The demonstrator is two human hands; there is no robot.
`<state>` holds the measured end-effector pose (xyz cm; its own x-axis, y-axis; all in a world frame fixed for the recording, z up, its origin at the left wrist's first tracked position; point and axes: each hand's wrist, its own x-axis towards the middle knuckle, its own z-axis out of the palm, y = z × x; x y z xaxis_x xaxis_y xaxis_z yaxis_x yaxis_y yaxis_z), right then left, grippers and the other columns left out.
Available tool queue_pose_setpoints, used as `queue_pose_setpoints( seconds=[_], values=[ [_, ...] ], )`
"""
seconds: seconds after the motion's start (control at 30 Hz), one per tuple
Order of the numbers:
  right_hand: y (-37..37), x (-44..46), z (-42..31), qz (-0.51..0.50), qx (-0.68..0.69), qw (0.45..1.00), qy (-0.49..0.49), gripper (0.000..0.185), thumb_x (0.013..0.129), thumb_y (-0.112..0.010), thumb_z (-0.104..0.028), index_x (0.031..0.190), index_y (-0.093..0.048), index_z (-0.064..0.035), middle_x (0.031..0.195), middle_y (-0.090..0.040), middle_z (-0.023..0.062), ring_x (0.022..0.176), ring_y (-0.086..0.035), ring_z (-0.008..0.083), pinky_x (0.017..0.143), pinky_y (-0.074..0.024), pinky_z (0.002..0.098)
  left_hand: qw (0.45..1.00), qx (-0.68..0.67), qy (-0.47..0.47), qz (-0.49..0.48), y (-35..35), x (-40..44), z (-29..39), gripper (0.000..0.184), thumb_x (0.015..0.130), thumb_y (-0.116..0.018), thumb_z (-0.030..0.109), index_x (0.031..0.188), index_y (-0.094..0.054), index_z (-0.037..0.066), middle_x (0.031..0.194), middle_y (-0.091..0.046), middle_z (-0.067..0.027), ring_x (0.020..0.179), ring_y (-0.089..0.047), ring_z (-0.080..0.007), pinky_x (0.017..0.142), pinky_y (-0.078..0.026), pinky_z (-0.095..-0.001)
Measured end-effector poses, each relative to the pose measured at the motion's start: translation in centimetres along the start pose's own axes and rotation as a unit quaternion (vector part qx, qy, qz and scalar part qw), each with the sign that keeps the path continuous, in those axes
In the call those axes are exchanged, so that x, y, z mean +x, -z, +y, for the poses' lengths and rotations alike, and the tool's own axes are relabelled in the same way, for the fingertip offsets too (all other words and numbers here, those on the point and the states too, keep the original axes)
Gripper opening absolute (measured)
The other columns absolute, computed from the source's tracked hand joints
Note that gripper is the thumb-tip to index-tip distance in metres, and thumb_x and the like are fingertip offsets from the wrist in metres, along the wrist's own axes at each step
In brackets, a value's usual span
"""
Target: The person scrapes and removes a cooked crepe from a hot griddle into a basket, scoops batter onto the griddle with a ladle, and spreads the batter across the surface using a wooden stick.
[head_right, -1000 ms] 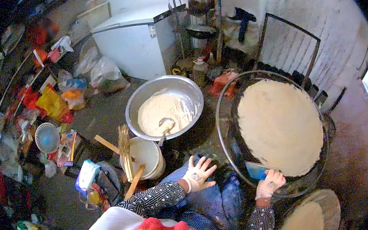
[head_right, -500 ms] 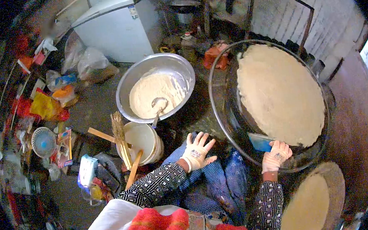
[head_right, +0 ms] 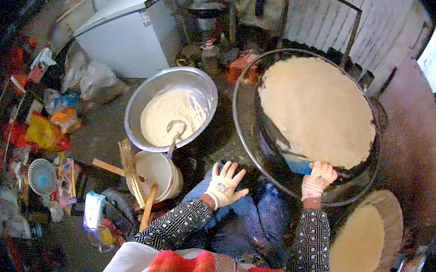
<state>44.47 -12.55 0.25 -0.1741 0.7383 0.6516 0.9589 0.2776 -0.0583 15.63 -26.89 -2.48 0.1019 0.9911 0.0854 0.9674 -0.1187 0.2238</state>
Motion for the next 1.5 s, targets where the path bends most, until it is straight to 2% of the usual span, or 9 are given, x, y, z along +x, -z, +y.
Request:
queue_pose_setpoints(
  seconds=[0.23,0.33,0.57,0.83,1.1,1.17,1.27,1.37,1.5],
  values=[
    [-1.9,0.6,-0.6,-0.044,0.031,0.998,0.042,0.029,0.061,-0.06,-0.005,0.087,-0.064,-0.0173,0.084,-0.061,0.0062,0.085,-0.057,0.0292,0.082,-0.0394,0.0449,0.999,-0.032,-0.005,0.031,0.0,0.1,0.1,0.072,0.082,-0.062,0.057,0.137,-0.049,0.011,0.142,-0.041,-0.0225,0.137,-0.031,-0.0395,0.111,-0.018,-0.0615],
    [-2.9,1.6,-1.5,-0.035,0.114,0.989,0.086,0.024,0.073,-0.057,-0.004,0.094,-0.065,-0.0141,0.093,-0.066,0.0064,0.095,-0.06,0.0269,0.091,-0.0408,0.0441,0.998,-0.047,-0.001,0.033,0.6,-0.1,-0.3,0.072,0.083,-0.061,0.056,0.137,-0.047,0.011,0.141,-0.042,-0.0229,0.135,-0.032,-0.0404,0.112,-0.019,-0.0587],
    [-5.3,4.2,-2.6,-0.149,0.082,0.97,0.174,0.033,0.081,-0.054,-0.008,0.112,-0.063,-0.0083,0.113,-0.067,0.0106,0.105,-0.062,0.0277,0.096,-0.0444,0.0419,0.972,-0.156,0.065,0.162,1.2,4.2,-6.5,0.062,0.08,-0.069,0.031,0.133,-0.047,0.006,0.135,-0.044,-0.0204,0.131,-0.036,-0.0397,0.109,-0.03,-0.0512],
    [-6.0,7.3,-5.5,-0.187,0.047,0.963,0.189,0.036,0.081,-0.055,-0.011,0.117,-0.061,-0.0067,0.119,-0.065,0.0116,0.107,-0.063,0.0254,0.098,-0.0449,0.039,0.986,0.066,0.095,0.119,6.6,19.1,-17.8,0.062,0.077,-0.067,0.017,0.134,-0.045,0.007,0.138,-0.045,-0.0148,0.134,-0.035,-0.0339,0.109,-0.03,-0.0475],
    [-2.8,6.8,-4.2,-0.169,0.14,0.95,0.222,0.032,0.077,-0.058,-0.005,0.108,-0.064,-0.0091,0.11,-0.068,0.0095,0.102,-0.065,0.0258,0.092,-0.0488,0.0388,0.941,0.28,-0.177,0.072,5.0,27.6,-18.0,0.048,0.086,-0.051,0.013,0.134,-0.048,0.02,0.151,-0.037,-0.007,0.143,-0.027,-0.0272,0.118,-0.018,-0.0472],
    [-1.4,6.0,-2.2,-0.177,0.16,0.943,0.232,0.031,0.075,-0.058,-0.005,0.106,-0.065,-0.0094,0.108,-0.069,0.0091,0.101,-0.065,0.0256,0.09,-0.0498,0.0384,0.93,0.289,-0.228,0.014,4.2,27.5,-16.4,0.036,0.084,-0.055,0.015,0.12,-0.059,0.018,0.143,-0.047,-0.0077,0.141,-0.033,-0.0275,0.119,-0.016,-0.0466],
    [-0.3,6.1,-0.8,-0.198,0.142,0.943,0.228,0.029,0.076,-0.057,-0.007,0.103,-0.066,-0.0104,0.107,-0.069,0.0089,0.1,-0.065,0.0248,0.089,-0.0502,0.0376,0.86,0.411,-0.241,-0.181,1.0,25.9,-10.8,0.015,0.085,-0.062,0.026,0.077,-0.073,0.019,0.081,-0.071,0.0023,0.088,-0.063,-0.0204,0.092,-0.038,-0.0373],
    [-0.8,5.2,-0.8,-0.181,0.113,0.95,0.229,0.028,0.08,-0.055,-0.01,0.106,-0.065,-0.0103,0.107,-0.069,0.0082,0.098,-0.066,0.024,0.089,-0.0503,0.0373,0.895,0.316,-0.191,-0.251,2.2,19.7,-3.5,0.017,0.085,-0.063,0.03,0.077,-0.074,0.02,0.068,-0.067,0.0049,0.069,-0.062,-0.0177,0.076,-0.041,-0.0362],
    [-3.0,6.4,-3.6,-0.144,0.096,0.961,0.216,0.024,0.08,-0.055,-0.008,0.103,-0.063,-0.0091,0.1,-0.069,0.0094,0.092,-0.066,0.027,0.082,-0.0518,0.0404,0.981,-0.015,-0.187,-0.046,-1.3,10.4,9.8,0.013,0.078,-0.06,0.021,0.069,-0.062,0.011,0.065,-0.057,-0.0046,0.063,-0.057,-0.0265,0.064,-0.045,-0.0408]
  ],
)
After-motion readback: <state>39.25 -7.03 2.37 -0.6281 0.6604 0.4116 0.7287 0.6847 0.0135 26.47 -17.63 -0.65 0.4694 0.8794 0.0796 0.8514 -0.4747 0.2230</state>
